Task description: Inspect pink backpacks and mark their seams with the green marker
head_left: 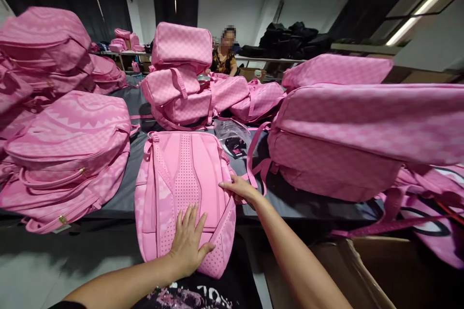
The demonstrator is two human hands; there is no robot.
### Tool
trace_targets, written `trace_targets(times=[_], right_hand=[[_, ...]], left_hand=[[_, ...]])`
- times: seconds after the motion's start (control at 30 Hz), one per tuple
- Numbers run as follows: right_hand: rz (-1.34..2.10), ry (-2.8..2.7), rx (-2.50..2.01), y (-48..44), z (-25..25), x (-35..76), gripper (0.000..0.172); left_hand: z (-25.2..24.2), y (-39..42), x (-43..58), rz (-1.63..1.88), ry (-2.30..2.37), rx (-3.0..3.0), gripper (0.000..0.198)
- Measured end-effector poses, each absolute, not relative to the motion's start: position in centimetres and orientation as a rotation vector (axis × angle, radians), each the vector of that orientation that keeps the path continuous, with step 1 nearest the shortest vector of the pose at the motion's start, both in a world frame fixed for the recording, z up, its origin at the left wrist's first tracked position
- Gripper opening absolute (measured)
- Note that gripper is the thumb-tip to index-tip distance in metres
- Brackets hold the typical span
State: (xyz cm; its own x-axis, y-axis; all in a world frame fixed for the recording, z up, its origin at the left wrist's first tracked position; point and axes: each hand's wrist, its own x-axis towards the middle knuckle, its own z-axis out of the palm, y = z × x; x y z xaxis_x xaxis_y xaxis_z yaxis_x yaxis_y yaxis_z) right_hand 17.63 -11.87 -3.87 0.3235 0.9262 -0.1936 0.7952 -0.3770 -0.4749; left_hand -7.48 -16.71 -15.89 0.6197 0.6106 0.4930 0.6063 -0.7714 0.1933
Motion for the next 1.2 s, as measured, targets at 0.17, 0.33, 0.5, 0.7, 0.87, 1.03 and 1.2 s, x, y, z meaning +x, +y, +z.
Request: trace_targets(times=[0.17, 0.33, 0.5, 0.7, 0.87, 1.03, 1.2], right_hand=[[0.667, -1.660, -2.127, -12.8, -3.8, 16.1, 0.016], [0.457, -1.780, -2.087, -15.9, -0.2, 16.5, 0.018], [0.333, -1.887, -2.184, -17.7, 1.0, 17.9, 0.017], [0.387, -1.864, -2.221, -18.3, -1.4, 17.3, 0.017], [0.312, -1.862, -2.242, -17.9, -1.5, 16.9, 0.018], [0.324, -1.783, -2.317, -17.3, -2.6, 17.0, 0.020], [0.376, -1.740, -2.327, -17.4, -3.5, 17.5, 0.021]], left_hand=[[-7.2, -8.5, -5.6, 0.851, 0.921, 2.894, 0.045], [2.5, -1.3, -1.7, 0.740, 0.377, 3.358, 0.046], [4.1, -2.0, 0.3, 0.628, 0.179, 3.461, 0.060], [3.9, -1.0, -0.9, 0.560, 0.174, 3.430, 0.058], [8.5, 3.7, -3.1, 0.372, 0.286, 3.437, 0.047], [7.9, 3.4, -2.6, 0.330, 0.546, 3.569, 0.046], [3.8, 0.8, -0.5, 0.373, 0.183, 3.521, 0.053]])
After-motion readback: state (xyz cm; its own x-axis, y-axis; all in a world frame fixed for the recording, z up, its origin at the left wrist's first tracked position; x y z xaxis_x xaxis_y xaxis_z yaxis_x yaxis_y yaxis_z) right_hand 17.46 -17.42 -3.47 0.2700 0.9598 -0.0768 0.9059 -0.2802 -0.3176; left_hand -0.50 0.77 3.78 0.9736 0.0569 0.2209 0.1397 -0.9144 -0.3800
